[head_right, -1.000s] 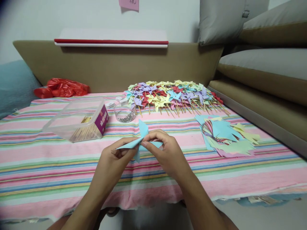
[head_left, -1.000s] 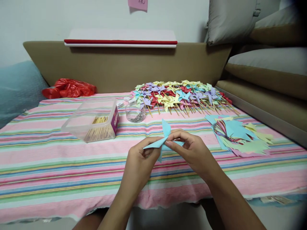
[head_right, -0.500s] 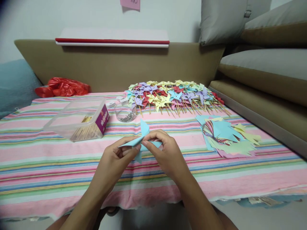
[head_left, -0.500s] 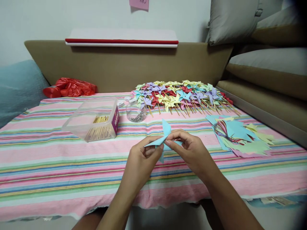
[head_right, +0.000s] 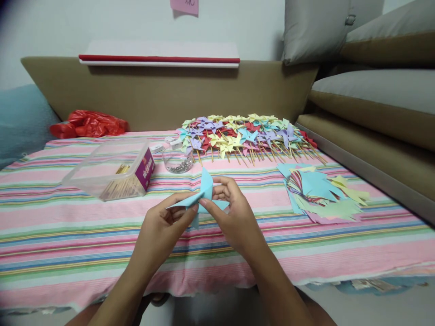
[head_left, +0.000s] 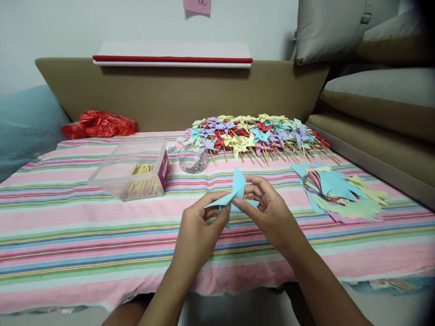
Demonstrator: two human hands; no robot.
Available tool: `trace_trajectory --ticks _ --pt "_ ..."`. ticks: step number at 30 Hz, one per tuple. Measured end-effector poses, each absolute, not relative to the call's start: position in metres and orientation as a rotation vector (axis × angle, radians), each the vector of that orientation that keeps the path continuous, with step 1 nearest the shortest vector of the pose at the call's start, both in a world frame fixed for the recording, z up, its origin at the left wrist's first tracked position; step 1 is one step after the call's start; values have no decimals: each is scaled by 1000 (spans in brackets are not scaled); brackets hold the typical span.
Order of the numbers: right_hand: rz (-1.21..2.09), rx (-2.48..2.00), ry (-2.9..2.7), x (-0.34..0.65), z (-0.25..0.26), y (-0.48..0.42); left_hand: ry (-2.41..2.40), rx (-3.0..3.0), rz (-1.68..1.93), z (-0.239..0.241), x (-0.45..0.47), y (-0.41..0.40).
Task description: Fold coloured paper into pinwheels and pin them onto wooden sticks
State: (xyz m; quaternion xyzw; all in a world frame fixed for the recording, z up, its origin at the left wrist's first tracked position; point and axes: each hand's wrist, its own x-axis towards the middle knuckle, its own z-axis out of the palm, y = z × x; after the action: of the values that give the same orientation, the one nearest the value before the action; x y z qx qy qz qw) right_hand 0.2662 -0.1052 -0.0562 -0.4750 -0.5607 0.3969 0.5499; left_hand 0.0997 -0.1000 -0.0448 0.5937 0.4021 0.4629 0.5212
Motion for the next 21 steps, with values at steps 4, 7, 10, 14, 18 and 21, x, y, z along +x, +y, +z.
trace_trajectory --ticks 4,7,10,14,18,21 --pt "924 -1182 -1447 269 -49 -107 978 1587 1125 -45 98 -101" --pt "922 -1171 -1458 269 -47 -108 980 1676 1142 -45 98 -102" --pt "921 -1159 -1452 269 -48 -108 1017 1693 1140 -44 97 -102" --pt "855 -1181 -1483 268 -51 -110 1105 1744 1096 -41 95 -104" --pt "746 -1078 -1530 268 -55 -110 1130 1842 1131 -41 95 -104" --pt "702 -998 -1544 267 -59 -109 1110 1907 1182 -43 94 -104"
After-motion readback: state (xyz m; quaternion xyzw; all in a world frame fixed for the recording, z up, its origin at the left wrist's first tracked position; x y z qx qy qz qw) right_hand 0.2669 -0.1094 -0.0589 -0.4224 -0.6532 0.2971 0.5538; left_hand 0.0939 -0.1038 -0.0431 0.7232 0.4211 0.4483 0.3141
